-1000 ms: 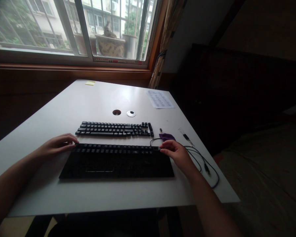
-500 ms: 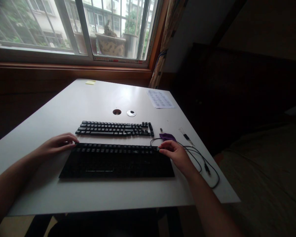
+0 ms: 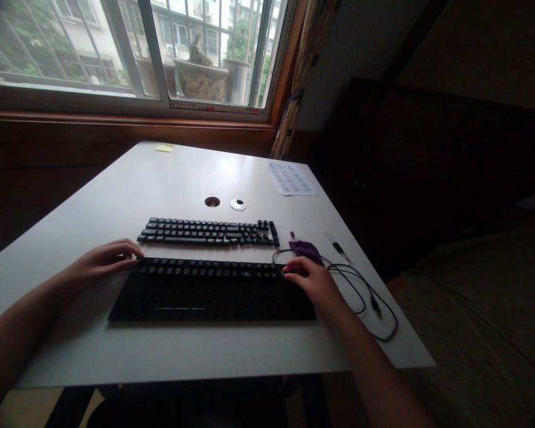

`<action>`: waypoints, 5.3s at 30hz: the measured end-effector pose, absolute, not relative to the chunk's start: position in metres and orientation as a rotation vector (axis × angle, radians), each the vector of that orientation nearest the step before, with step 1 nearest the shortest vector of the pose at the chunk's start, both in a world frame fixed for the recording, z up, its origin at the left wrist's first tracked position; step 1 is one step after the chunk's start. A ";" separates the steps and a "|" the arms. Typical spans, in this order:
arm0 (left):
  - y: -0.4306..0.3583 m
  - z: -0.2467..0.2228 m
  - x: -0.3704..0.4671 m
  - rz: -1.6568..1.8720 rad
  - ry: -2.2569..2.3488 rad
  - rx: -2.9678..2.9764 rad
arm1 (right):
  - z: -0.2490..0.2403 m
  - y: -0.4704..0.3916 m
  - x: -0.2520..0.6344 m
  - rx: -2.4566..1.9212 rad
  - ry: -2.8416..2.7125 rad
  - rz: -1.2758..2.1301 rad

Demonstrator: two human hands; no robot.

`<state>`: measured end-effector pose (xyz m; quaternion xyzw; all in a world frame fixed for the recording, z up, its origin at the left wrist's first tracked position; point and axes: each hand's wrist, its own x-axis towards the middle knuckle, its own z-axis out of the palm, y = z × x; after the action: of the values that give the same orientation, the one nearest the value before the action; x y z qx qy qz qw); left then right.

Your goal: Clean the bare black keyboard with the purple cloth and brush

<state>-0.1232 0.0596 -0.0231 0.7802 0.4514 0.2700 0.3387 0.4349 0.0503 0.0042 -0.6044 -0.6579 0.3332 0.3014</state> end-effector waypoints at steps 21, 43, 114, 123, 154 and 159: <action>0.060 -0.023 -0.125 0.690 1.182 2.032 | 0.010 0.035 0.430 -1.364 -2.251 0.321; 0.057 -0.020 -0.123 0.632 1.189 1.990 | -0.037 -0.030 0.402 -1.428 -2.219 -0.271; 0.057 -0.018 -0.121 0.661 1.195 1.992 | -0.042 -0.033 0.395 -1.493 -2.152 -0.279; 0.059 -0.019 -0.124 0.638 1.217 1.947 | -0.039 -0.034 0.395 -1.476 -2.151 -0.245; 0.056 -0.018 -0.122 0.644 1.222 1.941 | -0.042 -0.032 0.398 -1.502 -2.152 -0.215; 0.058 -0.021 -0.125 0.636 1.210 1.945 | -0.040 -0.032 0.396 -1.500 -2.133 -0.201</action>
<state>-0.1254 0.0575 -0.0210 0.7591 0.4723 0.2481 0.3729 0.3964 -0.0320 -0.0404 -0.5537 -0.7876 -0.0742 0.2600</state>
